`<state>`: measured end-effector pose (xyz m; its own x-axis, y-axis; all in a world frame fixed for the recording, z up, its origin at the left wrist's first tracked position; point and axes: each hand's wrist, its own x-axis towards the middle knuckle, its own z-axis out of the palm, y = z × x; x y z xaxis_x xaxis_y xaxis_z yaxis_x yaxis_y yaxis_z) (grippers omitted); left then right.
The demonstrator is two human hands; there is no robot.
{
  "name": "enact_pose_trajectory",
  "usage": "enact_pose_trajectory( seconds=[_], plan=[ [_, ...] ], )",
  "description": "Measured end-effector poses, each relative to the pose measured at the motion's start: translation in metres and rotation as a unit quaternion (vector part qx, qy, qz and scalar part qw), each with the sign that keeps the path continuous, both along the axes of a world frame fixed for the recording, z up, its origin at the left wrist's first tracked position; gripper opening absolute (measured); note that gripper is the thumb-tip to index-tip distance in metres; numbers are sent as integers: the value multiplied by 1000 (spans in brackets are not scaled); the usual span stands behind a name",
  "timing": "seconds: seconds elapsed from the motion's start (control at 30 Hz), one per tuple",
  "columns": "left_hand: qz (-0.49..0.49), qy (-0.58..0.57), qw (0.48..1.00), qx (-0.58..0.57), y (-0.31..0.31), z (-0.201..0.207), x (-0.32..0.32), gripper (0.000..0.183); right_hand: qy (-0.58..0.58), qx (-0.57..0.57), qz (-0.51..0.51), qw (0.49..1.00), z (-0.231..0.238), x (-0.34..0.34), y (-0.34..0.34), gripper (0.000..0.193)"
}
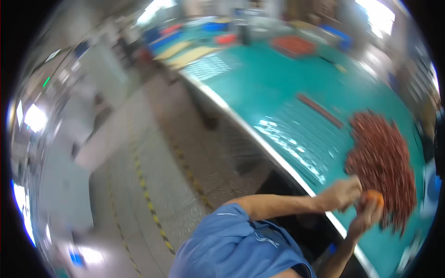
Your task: Picking up copper wire coils from a pile and placing them into a plastic grid tray for organization.
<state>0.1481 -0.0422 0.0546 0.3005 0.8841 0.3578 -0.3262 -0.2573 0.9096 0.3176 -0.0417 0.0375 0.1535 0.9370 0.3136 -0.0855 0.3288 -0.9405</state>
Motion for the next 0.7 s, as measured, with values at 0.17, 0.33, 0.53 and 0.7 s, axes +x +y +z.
enact_pose_trajectory(
  seconds=[0.17, 0.33, 0.53, 0.7],
  plan=[
    [54, 54, 997, 13, 29, -17, -28, 19, -4, 39, -5, 999, 9, -22, 27, 33],
    [106, 217, 961, 137, 40, -1, -5, 21, -17, -78, 49, 996, 15, -11, 8, 30],
    [-42, 320, 925, 201, 46, 28, -18, 20, 52, -176, 135, 974, 27, -5, 10, 31],
    [-67, 446, 838, 307, 46, 48, -42, 29, 42, -198, 229, 952, 31, -9, 14, 27]
  ],
)
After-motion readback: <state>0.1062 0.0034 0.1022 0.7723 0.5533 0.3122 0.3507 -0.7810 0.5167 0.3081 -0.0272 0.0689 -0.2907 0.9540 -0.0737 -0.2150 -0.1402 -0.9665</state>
